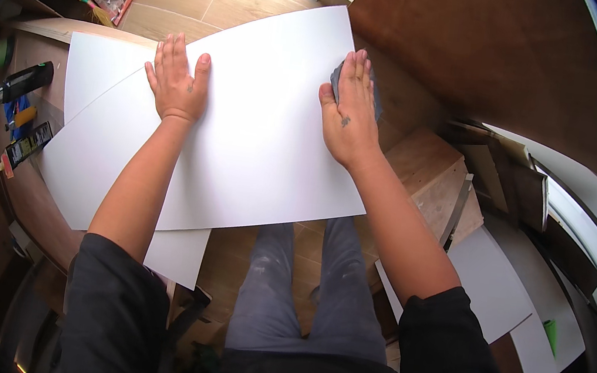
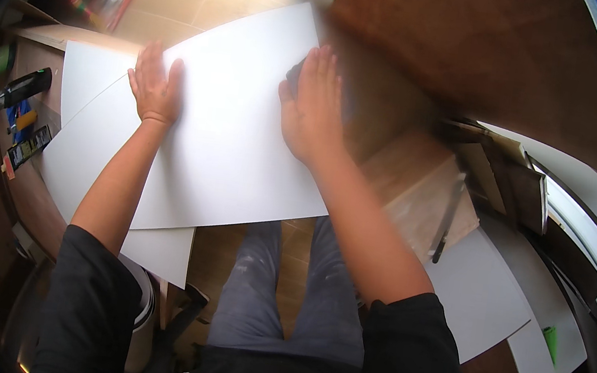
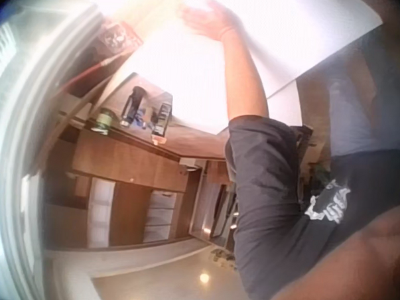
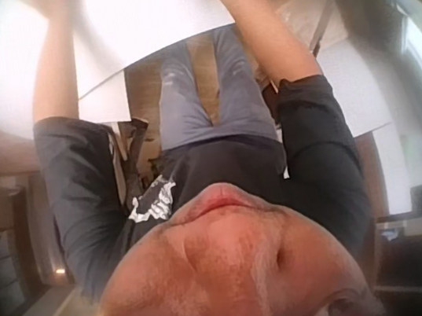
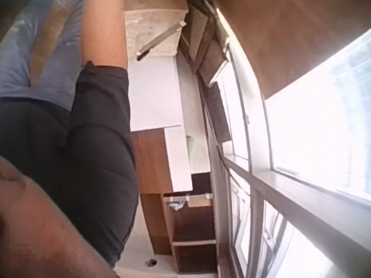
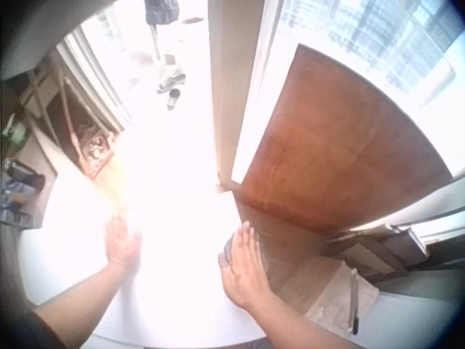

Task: The person cuts large white panels on the floor using a utility knife and a straightedge. They score the panels along the straightedge, snap them apart, and then smooth the cut edges with a sanding block. The person handles multiple panels sequentially, positioning and cutting each one.

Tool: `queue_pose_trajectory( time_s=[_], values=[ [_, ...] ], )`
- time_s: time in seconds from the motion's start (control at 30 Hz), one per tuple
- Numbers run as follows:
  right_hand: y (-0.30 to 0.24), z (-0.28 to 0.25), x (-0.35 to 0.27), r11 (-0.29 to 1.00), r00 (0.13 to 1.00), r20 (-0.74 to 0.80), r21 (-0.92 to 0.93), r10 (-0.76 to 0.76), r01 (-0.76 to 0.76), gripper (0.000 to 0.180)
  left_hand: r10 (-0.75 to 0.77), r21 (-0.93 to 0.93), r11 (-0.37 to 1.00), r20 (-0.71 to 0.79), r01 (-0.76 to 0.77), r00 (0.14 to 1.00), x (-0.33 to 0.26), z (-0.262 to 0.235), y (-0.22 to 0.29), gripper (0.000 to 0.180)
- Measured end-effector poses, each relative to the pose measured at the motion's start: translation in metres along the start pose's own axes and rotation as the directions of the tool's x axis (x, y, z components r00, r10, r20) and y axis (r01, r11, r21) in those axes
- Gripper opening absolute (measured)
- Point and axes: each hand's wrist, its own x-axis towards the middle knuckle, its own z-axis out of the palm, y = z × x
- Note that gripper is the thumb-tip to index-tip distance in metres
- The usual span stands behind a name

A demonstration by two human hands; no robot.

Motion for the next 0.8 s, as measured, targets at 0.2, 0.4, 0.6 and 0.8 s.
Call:
queue_pose_trajectory(
  time_s=[0.2,0.4,0.6,0.8],
  values=[
    [-0.016,0.003,0.119,0.998,0.986,-0.155,-0.041,-0.061,0.056,0.073,0.006,-0.027,1.0,0.005,-0.006,1.0,0.003,0.002,0.006,0.075],
    [-0.007,0.002,0.022,0.994,0.999,-0.008,-0.104,-0.038,0.037,0.072,-0.01,0.007,1.0,0.009,0.01,1.0,0.0,-0.001,-0.001,0.075],
    [-0.017,-0.01,0.116,0.997,0.997,-0.072,0.073,0.003,0.002,0.07,0.004,-0.019,1.0,0.016,-0.004,1.0,0.003,0.002,0.005,0.076],
    [-0.008,-0.004,0.047,0.997,0.997,-0.066,0.068,-0.035,0.04,0.067,0.001,-0.001,1.0,0.008,-0.001,1.0,0.001,-0.001,-0.001,0.076]
  ],
)
